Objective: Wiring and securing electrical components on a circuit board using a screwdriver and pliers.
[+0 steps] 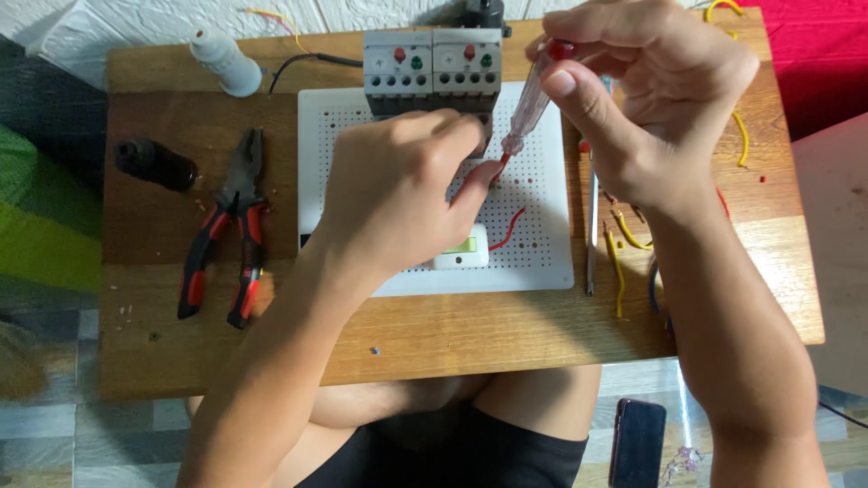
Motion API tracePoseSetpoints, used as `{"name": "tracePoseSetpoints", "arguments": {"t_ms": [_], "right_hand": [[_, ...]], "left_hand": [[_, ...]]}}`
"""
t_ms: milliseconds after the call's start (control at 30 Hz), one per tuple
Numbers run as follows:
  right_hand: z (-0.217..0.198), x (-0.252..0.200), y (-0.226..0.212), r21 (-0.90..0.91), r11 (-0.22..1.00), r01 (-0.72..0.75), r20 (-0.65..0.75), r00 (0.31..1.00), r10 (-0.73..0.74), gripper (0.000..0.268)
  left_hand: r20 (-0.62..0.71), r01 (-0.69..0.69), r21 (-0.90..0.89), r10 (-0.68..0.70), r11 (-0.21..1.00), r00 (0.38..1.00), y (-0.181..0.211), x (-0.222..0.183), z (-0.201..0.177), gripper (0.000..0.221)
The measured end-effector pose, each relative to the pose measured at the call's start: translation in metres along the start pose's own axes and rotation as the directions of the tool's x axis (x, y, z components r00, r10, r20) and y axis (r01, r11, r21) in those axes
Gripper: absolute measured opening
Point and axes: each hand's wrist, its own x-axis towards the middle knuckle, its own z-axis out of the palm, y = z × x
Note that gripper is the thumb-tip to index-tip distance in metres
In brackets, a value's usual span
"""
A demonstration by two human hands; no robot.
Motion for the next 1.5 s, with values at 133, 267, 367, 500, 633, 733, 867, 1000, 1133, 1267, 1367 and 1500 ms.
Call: {"name": "tracePoseSetpoints", "arguments": {"t_ms": [133,267,367,500,633,733,867,1000,1133,1267,1367,1500], "right_hand": [[-0.004,0.005,-0.003,0.109,0.993,-0.047,0.069,0.997,0.04,0.029],[0.001,0.011,-0.008,0.16,0.987,0.007,0.1,0.995,-0.023,0.023],[0.003,0.011,-0.01,0.146,0.988,0.04,0.092,0.994,-0.054,0.017],[0.004,0.012,-0.012,0.105,0.993,0.048,0.109,0.992,-0.059,0.021],[0.002,0.015,-0.014,0.005,0.993,0.117,0.095,0.989,-0.117,0.024],[0.005,0.009,-0.009,0.018,0.995,0.097,0.042,0.994,-0.097,0.026],[0.007,0.01,-0.02,0.051,0.995,0.087,0.056,0.994,-0.09,0.023],[0.009,0.008,-0.023,0.082,0.994,0.067,0.075,0.994,-0.074,0.029],[0.01,0.01,-0.029,0.142,0.988,0.054,0.097,0.993,-0.068,0.026],[0.008,0.013,-0.035,0.094,0.994,0.064,0.175,0.981,-0.079,0.024],[0.011,0.013,-0.037,0.154,0.987,0.033,0.191,0.98,-0.062,0.022],[0.01,0.014,-0.035,0.139,0.99,0.028,0.184,0.981,-0.054,0.021]], "left_hand": [[0.004,-0.036,-0.067,0.036,0.997,0.999,0.008,-0.006,-0.002,0.009],[0.12,0.132,-0.134,-0.116,0.982,0.986,0.033,-0.017,0.017,0.02],[0.138,0.19,0.021,-0.191,0.982,0.972,0.044,-0.023,0.03,0.04],[0.1,0.25,-0.042,-0.245,0.967,0.964,0.048,-0.029,0.043,0.014],[0.137,0.276,-0.178,-0.253,0.945,0.958,0.045,-0.031,0.042,0.01],[0.091,0.216,-0.258,-0.199,0.942,0.976,0.039,-0.036,0.047,0.017],[0.09,0.169,-0.369,-0.146,0.914,0.985,0.035,-0.036,0.044,0.032],[0.075,0.098,-0.424,-0.073,0.9,0.994,0.032,-0.037,0.039,0.028],[0.06,-0.003,-0.482,0.036,0.876,0.998,0.029,-0.037,0.032,0.024],[0.09,-0.052,-0.549,0.121,0.834,0.989,0.025,-0.036,0.024,0.024],[0.154,-0.042,-0.552,0.151,0.833,0.977,0.022,-0.037,0.02,0.026],[0.205,0.047,-0.587,0.092,0.808,0.975,0.027,-0.034,0.012,0.022]]}}
